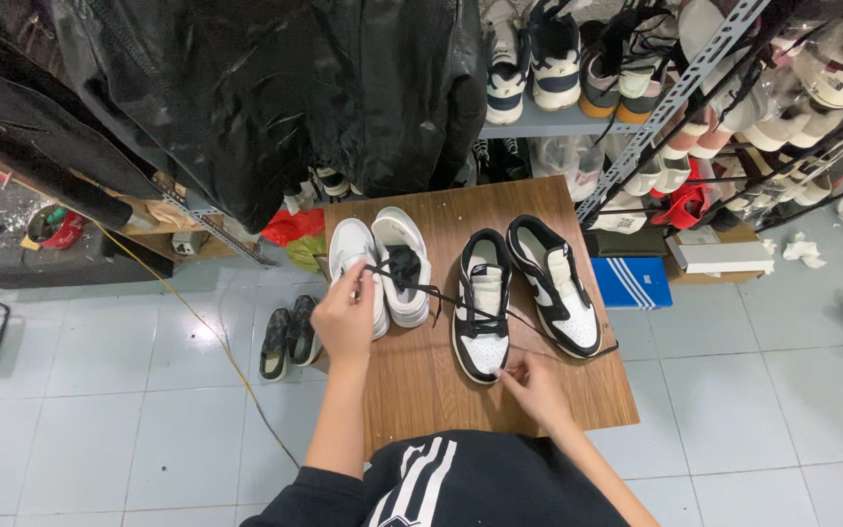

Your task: The person laces a pair of black and white sneakers placed on a wooden table. They thread black shoelaces through the eyelets of both shoes, pull the laces to tighten them, and tie them into knots.

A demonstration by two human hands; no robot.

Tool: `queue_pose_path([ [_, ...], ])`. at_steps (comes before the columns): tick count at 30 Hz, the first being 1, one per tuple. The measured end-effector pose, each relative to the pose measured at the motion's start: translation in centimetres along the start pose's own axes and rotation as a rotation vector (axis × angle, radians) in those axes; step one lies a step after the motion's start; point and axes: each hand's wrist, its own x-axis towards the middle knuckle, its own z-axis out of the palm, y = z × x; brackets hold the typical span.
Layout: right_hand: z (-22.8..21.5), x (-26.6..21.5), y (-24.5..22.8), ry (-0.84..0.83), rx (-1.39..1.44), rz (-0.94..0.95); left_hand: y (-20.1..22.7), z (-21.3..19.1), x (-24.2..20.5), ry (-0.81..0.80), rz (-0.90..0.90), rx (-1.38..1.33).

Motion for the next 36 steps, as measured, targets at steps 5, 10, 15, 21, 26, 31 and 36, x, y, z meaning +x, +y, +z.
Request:
queue_pose_path([
  [5,-2.8,0.3,-6.0,0.313,-0.103,-0.537,4.2,-3.9,2.3,0.195,0.143,-0.181],
  [10,-4.7,3.0,-11.2,0.335,-0.304,-0.953,7.3,-6.0,2.7,0.228,0.160,-0.286],
  [15,-6.8,2.9,-11.6,-0.194,0.366,-0.570,5.5,-3.8,2.1,0.113,-0.022,-0.385],
  [21,-10.5,-0.6,-11.0,-0.355,0.829,-0.700,0.9,4.1,-3.8,-0.302,-0.262,-0.135],
  [26,-10.0,-2.2,-11.8,-0.421,0.662,-0.779,-2.1,8.9,-9.3,-0.403,-0.105,-0.027],
  [31,-9.0,-3.9,-12.6,-0.608,0.520,-0.754,-3.4,11.5,-10.8,-0.445,-0.111,-0.178],
  [36,-7.3,-5.2,-14.1,-0.763,0.457,-0.678,-2.5,11.3,-11.0,-0.448,-0.305,-0.354],
])
